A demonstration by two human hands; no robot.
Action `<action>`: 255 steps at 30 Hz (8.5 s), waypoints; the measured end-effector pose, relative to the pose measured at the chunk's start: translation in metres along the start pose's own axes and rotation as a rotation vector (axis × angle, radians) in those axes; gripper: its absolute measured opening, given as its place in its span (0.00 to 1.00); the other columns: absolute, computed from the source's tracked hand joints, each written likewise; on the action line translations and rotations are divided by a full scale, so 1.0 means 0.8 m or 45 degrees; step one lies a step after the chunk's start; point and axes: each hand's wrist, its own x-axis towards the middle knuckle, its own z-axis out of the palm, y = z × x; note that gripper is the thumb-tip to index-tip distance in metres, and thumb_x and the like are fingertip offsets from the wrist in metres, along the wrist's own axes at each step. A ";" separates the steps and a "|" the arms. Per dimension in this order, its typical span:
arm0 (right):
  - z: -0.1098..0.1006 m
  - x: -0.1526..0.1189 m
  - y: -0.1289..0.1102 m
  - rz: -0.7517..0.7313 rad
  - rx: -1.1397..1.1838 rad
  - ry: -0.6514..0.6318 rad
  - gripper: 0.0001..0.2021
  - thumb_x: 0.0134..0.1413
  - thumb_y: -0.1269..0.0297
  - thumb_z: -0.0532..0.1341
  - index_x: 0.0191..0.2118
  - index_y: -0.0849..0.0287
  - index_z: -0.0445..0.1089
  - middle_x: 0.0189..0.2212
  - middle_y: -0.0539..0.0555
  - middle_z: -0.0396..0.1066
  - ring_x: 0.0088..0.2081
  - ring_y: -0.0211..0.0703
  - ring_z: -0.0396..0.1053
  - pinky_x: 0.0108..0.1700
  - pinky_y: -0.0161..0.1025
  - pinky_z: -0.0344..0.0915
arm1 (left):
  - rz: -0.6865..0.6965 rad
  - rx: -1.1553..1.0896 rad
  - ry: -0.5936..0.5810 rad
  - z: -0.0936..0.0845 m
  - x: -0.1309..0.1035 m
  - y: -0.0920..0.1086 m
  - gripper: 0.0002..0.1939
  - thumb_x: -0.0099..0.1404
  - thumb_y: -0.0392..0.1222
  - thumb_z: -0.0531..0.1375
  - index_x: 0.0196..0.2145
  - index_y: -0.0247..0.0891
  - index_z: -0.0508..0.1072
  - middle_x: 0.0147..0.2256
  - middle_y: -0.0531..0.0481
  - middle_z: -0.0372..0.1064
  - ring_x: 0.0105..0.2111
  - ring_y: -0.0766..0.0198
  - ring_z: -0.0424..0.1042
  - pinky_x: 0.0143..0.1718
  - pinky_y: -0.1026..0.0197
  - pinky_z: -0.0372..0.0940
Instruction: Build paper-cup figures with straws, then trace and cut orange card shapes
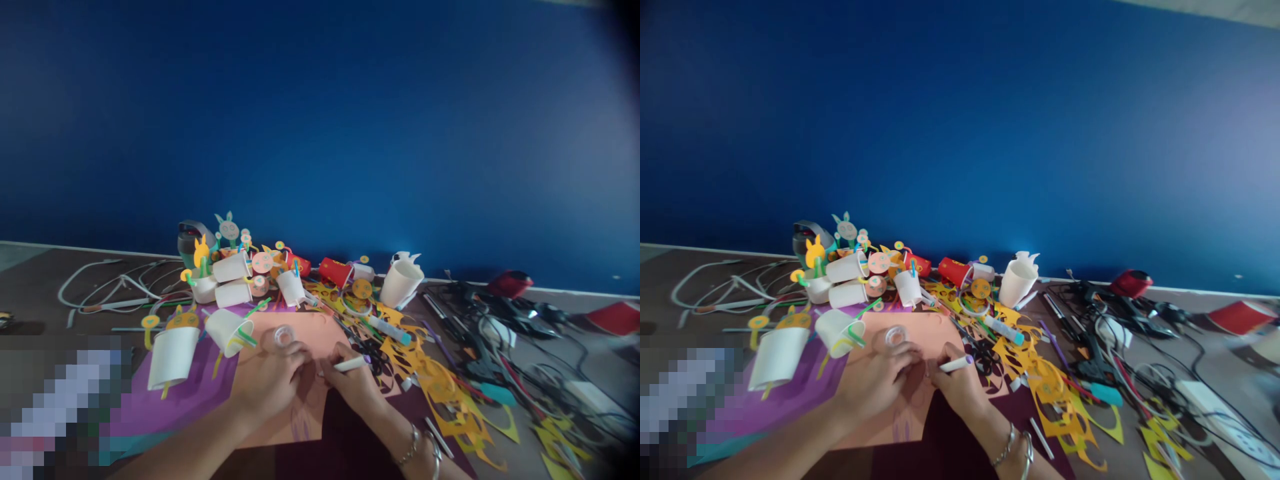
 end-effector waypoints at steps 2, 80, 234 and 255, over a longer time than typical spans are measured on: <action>0.000 0.000 -0.001 -0.009 -0.013 0.001 0.13 0.52 0.62 0.59 0.21 0.56 0.56 0.15 0.44 0.60 0.20 0.36 0.61 0.23 0.32 0.56 | -0.018 0.012 0.008 -0.002 0.000 0.002 0.18 0.62 0.31 0.53 0.44 0.47 0.74 0.48 0.54 0.72 0.42 0.61 0.72 0.40 0.63 0.66; 0.000 0.000 0.007 0.000 -0.060 0.038 0.11 0.45 0.70 0.57 0.20 0.56 0.53 0.15 0.43 0.54 0.19 0.34 0.54 0.22 0.31 0.51 | 0.004 -0.072 -0.018 0.000 0.001 -0.002 0.19 0.59 0.29 0.52 0.44 0.44 0.74 0.50 0.54 0.71 0.45 0.62 0.71 0.43 0.64 0.64; 0.012 -0.013 -0.003 0.010 -0.065 -0.038 0.12 0.44 0.70 0.58 0.20 0.56 0.52 0.15 0.42 0.51 0.19 0.32 0.49 0.21 0.30 0.48 | 0.043 -0.026 0.005 0.018 0.004 -0.022 0.18 0.62 0.31 0.54 0.48 0.42 0.71 0.53 0.48 0.68 0.50 0.57 0.69 0.49 0.58 0.63; 0.011 -0.013 -0.004 0.003 -0.037 -0.079 0.10 0.44 0.71 0.58 0.21 0.57 0.55 0.16 0.42 0.54 0.20 0.32 0.51 0.21 0.30 0.48 | 0.020 -0.036 -0.018 0.011 0.004 -0.015 0.17 0.62 0.33 0.54 0.47 0.45 0.72 0.53 0.50 0.68 0.47 0.59 0.70 0.46 0.59 0.65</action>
